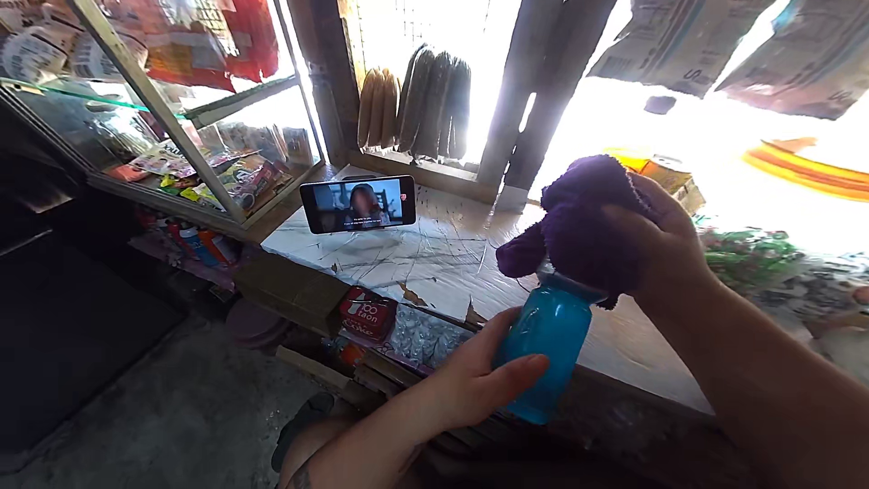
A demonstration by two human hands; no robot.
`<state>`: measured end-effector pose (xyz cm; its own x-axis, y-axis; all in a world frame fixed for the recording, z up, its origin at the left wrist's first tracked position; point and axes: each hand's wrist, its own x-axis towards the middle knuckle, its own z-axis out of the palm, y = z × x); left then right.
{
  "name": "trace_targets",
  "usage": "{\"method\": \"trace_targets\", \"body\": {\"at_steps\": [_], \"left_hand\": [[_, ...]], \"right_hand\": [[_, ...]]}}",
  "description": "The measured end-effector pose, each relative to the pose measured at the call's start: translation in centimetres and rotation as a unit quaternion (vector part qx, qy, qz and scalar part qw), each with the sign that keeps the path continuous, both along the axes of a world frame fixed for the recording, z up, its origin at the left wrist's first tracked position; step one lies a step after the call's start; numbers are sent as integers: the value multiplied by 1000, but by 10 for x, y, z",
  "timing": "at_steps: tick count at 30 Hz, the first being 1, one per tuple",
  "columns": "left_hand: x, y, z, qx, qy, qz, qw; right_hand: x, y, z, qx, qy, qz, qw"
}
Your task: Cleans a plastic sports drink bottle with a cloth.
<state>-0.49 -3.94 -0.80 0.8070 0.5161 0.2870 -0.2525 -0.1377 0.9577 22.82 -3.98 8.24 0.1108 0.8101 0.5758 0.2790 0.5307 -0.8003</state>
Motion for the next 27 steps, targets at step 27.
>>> {"method": "trace_targets", "body": {"at_steps": [27], "left_hand": [[9,-1,-11,-202,-130,-172,955]], "right_hand": [[7,-3,-14,107,196,-10,975]]}}
